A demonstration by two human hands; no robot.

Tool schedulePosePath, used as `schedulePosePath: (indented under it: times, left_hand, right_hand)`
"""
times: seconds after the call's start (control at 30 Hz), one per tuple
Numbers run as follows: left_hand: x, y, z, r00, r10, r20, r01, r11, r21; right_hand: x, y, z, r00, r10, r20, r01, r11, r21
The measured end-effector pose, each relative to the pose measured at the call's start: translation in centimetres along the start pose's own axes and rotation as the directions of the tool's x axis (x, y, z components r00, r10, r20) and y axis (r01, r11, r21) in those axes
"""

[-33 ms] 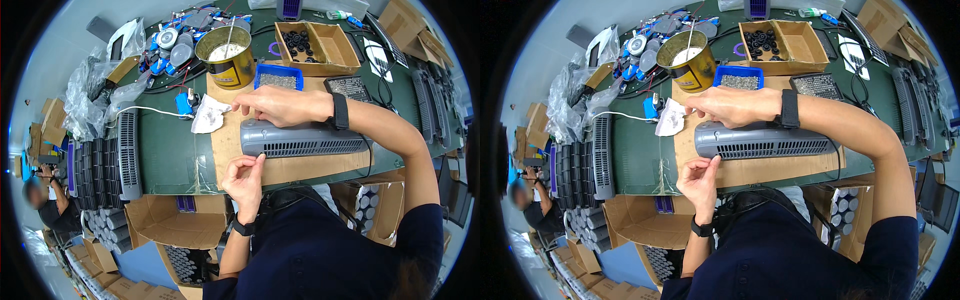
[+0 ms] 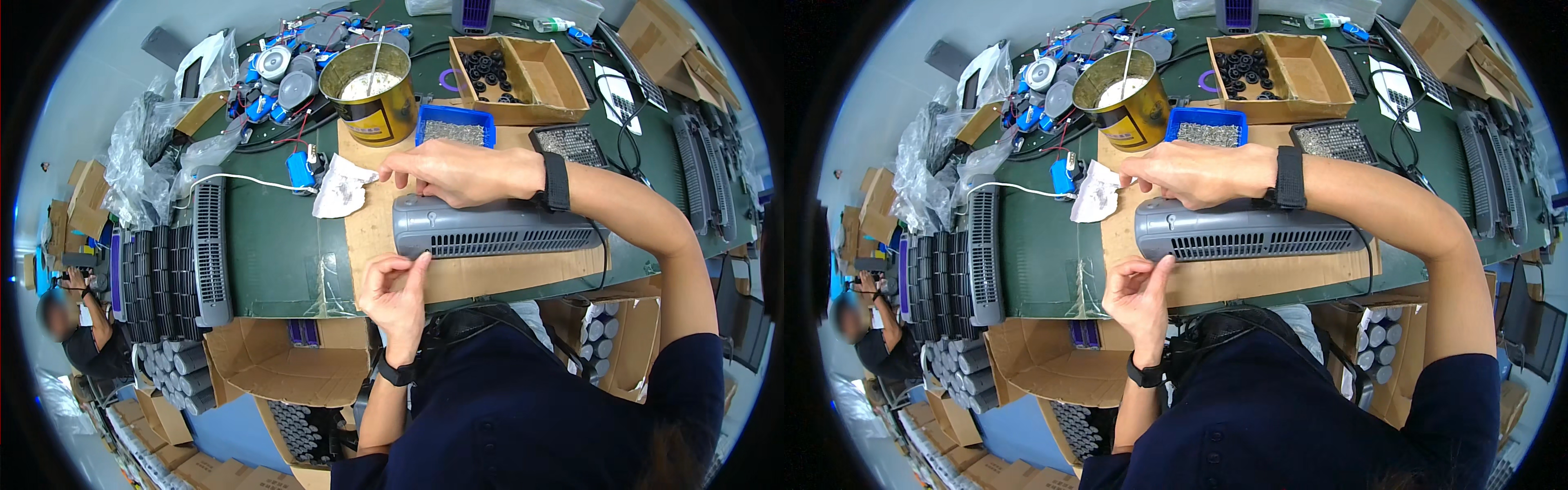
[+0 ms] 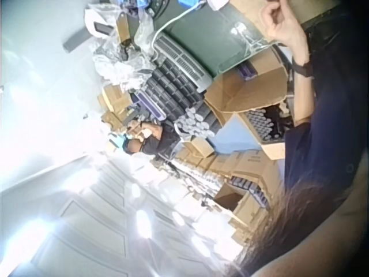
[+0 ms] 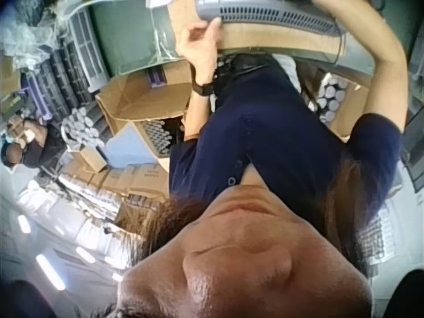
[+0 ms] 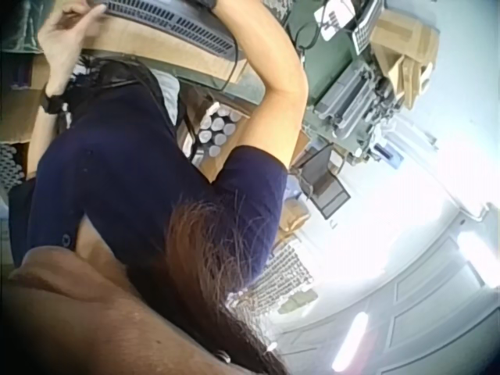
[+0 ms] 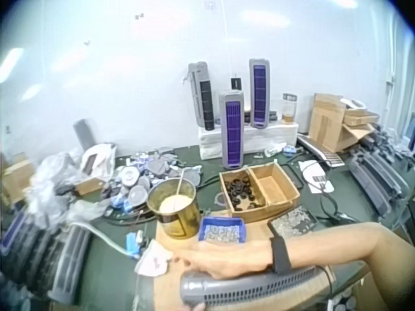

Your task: The user is assembling a portable cooling fan by installing internal components and securing the casing.

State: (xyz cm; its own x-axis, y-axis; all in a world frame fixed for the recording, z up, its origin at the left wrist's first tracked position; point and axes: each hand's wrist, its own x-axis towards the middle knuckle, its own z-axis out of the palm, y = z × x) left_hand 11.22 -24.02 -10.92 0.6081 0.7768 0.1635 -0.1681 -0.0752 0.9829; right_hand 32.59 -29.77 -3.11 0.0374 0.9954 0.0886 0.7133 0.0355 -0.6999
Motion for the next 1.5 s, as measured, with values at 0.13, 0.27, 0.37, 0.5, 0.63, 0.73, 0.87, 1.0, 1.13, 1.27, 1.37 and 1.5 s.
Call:
schedulePosePath:
  times: [0.13,0.27,0.37,0.5,0.63,0.73,0.87,1.0,1.13,1.27,1.37,1.5]
  left_hand:
    - [1.9,1.6,0.1,0.991,0.136,-0.017,-0.129,0.970,0.206]
    - [3.7,-1.1,-4.3,0.995,0.082,0.063,-0.103,0.838,0.536]
    - [7.0,0.3,-6.2,0.850,0.527,-0.023,-0.302,0.523,0.797]
    - [9.9,3.8,-4.5,0.760,0.641,-0.110,-0.311,0.507,0.804]
    - [13.3,5.9,1.1,0.695,0.571,0.436,-0.680,0.328,0.655]
    - [16.0,6.0,6.7,0.560,0.422,0.713,-0.824,0.370,0.428]
    - [17.3,3.7,9.8,0.456,0.155,0.876,-0.887,0.152,0.435]
    - [17.2,2.3,11.2,0.388,0.014,0.922,-0.921,0.033,0.387]
    - [17.7,0.6,11.3,0.376,0.009,0.927,-0.926,0.046,0.375]
    - [17.7,0.0,11.4,0.369,0.032,0.929,-0.926,0.100,0.364]
    - [17.6,-0.3,12.0,0.375,0.027,0.927,-0.923,0.098,0.371]
    - [17.6,-0.9,11.8,0.401,0.077,0.913,-0.909,0.158,0.386]
  right_hand:
    - [0.0,0.1,0.1,1.000,0.017,0.004,-0.017,1.000,0.013]
    - [0.1,0.2,0.0,1.000,0.010,-0.001,-0.010,0.998,-0.056]
    - [-0.9,1.7,-0.7,0.990,0.072,-0.117,-0.096,0.972,-0.214]
    - [-1.4,3.5,-3.1,0.936,0.229,-0.266,-0.345,0.746,-0.569]
    - [-2.2,4.2,-3.1,0.920,0.346,-0.184,-0.381,0.684,-0.622]
    - [-2.5,5.0,-2.5,0.933,0.300,-0.201,-0.358,0.698,-0.620]
    - [-2.5,4.7,-2.5,0.937,0.230,-0.262,-0.343,0.747,-0.569]
    - [-3.2,5.9,-2.8,0.927,0.203,-0.314,-0.344,0.793,-0.502]
    - [-3.5,6.2,-2.9,0.925,0.203,-0.321,-0.330,0.848,-0.414]
    - [-4.0,5.0,-3.6,0.919,0.251,-0.304,-0.360,0.848,-0.389]
    - [-4.9,4.8,-4.5,0.926,0.190,-0.327,-0.298,0.898,-0.324]
    - [-7.3,2.3,-5.9,0.940,0.227,-0.255,-0.284,0.934,-0.215]
